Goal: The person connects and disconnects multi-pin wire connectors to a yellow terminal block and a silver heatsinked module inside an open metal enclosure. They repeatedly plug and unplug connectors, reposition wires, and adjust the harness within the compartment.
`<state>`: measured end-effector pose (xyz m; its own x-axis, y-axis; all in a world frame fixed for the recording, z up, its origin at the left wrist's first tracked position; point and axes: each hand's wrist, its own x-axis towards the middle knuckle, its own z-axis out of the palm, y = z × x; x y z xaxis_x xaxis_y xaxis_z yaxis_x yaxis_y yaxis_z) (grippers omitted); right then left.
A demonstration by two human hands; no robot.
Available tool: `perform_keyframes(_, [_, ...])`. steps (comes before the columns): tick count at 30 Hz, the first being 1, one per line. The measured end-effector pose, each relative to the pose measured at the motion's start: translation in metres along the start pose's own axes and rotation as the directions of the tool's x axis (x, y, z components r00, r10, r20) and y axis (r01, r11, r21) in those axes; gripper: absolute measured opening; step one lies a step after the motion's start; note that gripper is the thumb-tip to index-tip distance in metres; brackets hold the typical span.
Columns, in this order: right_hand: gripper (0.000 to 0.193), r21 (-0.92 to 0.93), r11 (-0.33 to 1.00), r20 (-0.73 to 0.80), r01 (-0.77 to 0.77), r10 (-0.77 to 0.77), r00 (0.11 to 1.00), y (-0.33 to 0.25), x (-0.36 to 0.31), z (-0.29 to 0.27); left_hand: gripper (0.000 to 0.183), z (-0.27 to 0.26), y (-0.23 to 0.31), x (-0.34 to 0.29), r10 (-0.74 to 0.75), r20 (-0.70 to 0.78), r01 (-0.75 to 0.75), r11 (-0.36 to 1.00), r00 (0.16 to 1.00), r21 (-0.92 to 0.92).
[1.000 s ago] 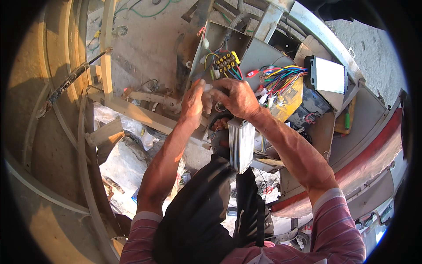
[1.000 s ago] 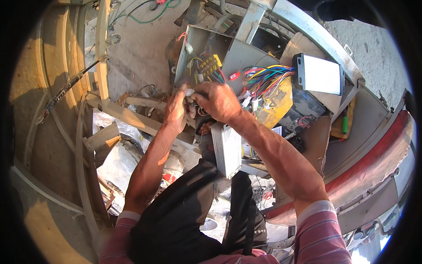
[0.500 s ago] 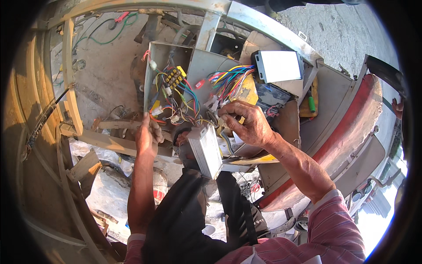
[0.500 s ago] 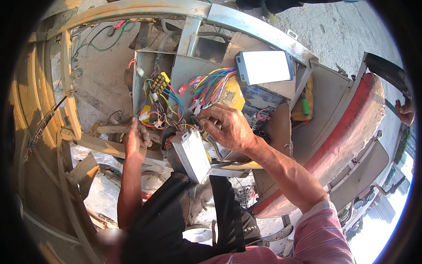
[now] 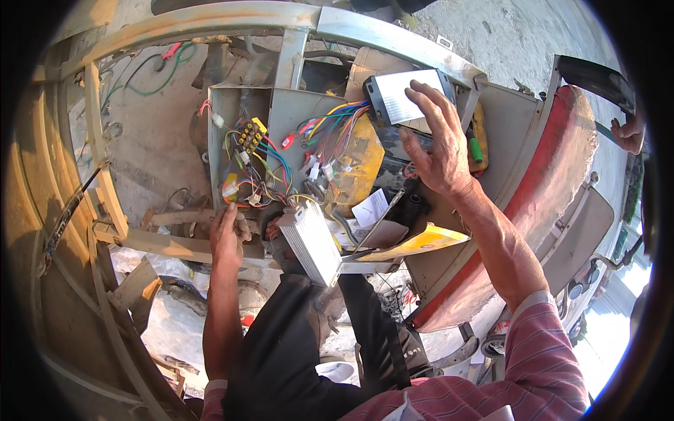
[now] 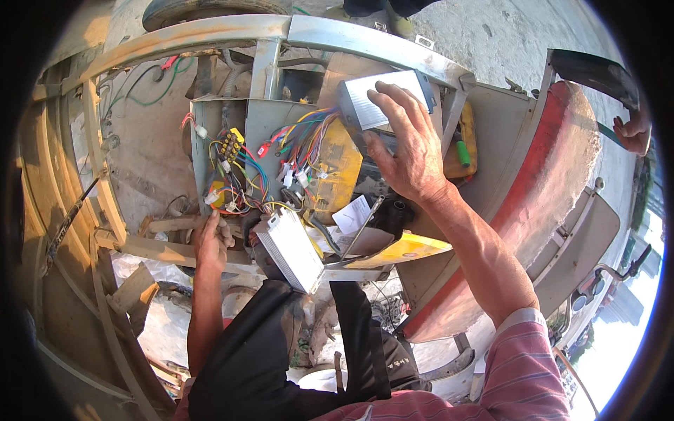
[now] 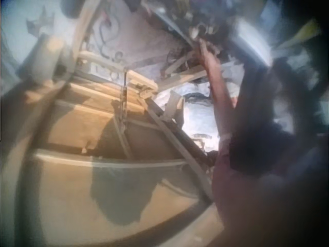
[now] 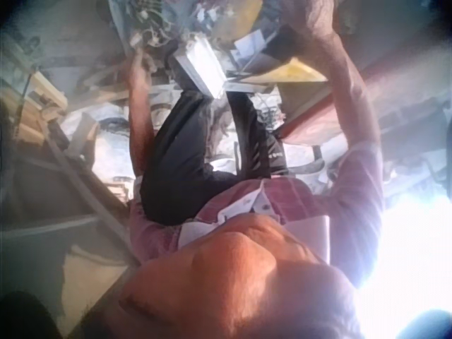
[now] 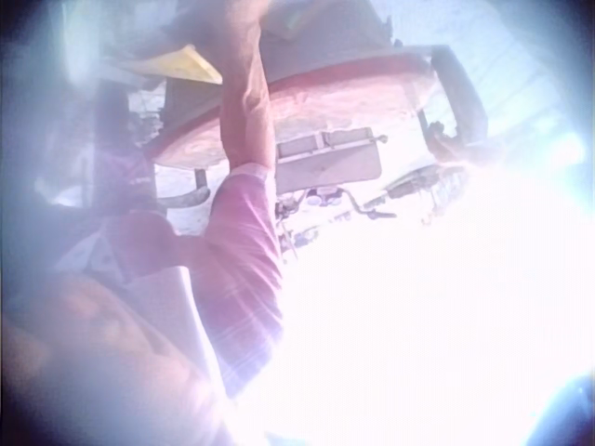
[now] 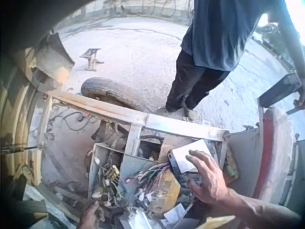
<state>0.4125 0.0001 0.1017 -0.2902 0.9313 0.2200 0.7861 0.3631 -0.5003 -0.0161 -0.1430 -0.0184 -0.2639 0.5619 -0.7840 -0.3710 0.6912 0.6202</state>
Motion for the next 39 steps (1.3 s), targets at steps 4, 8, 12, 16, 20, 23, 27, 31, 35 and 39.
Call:
perform_keyframes(4, [0.058,-0.189,0.982,0.334,0.027,0.039,0.942,0.005,0.010,0.001,0.033,0.000,0.003,-0.007,0.044,0.007,-0.045,0.998,0.999,0.037])
perform_keyframes(8, [0.046,-0.065,0.997,0.415,0.044,-0.013,0.910,0.037,-0.011,-0.069,0.035,0.014,0.025,-0.029,0.252,-0.026,-0.248,0.963,0.967,0.103])
perform_keyframes(12, [0.038,-0.258,0.962,0.409,-0.084,0.188,0.893,0.059,-0.045,-0.131,0.027,0.057,0.054,-0.054,0.542,0.089,-0.549,0.823,0.835,0.145])
perform_keyframes(16, [0.037,-0.316,0.930,0.508,0.188,-0.002,0.861,0.066,-0.082,-0.163,0.020,0.122,0.064,-0.062,0.575,0.423,-0.677,0.722,0.700,0.140])
perform_keyframes(20, [0.031,-0.257,0.913,0.495,0.316,-0.157,0.855,0.074,-0.117,-0.160,0.023,0.165,0.083,-0.055,0.598,0.480,-0.762,0.429,0.642,0.485])
perform_keyframes(23, [0.027,-0.264,0.927,0.500,0.266,-0.104,0.860,0.090,-0.135,-0.155,0.028,0.199,0.081,-0.040,0.691,0.498,-0.842,0.332,0.524,0.427])
perform_keyframes(27, [0.025,-0.261,0.929,0.493,0.261,-0.104,0.864,0.086,-0.133,-0.154,0.051,0.200,0.103,-0.041,0.822,0.247,-0.716,0.250,0.513,0.652])
perform_keyframes(31, [0.017,-0.248,0.914,0.446,0.320,-0.185,0.876,0.075,-0.118,-0.147,0.059,0.229,0.095,-0.071,0.684,0.688,-0.920,-0.064,0.241,0.386])
perform_keyframes(35, [0.017,-0.253,0.916,0.414,0.311,-0.188,0.891,0.078,-0.120,-0.147,0.039,0.251,0.056,-0.100,0.002,1.000,-0.930,0.368,0.007,0.005])
perform_keyframes(39, [0.016,-0.231,0.932,0.463,0.279,-0.147,0.874,0.080,-0.122,-0.149,0.026,0.214,0.066,-0.074,0.375,0.889,-0.942,0.297,0.263,0.154])
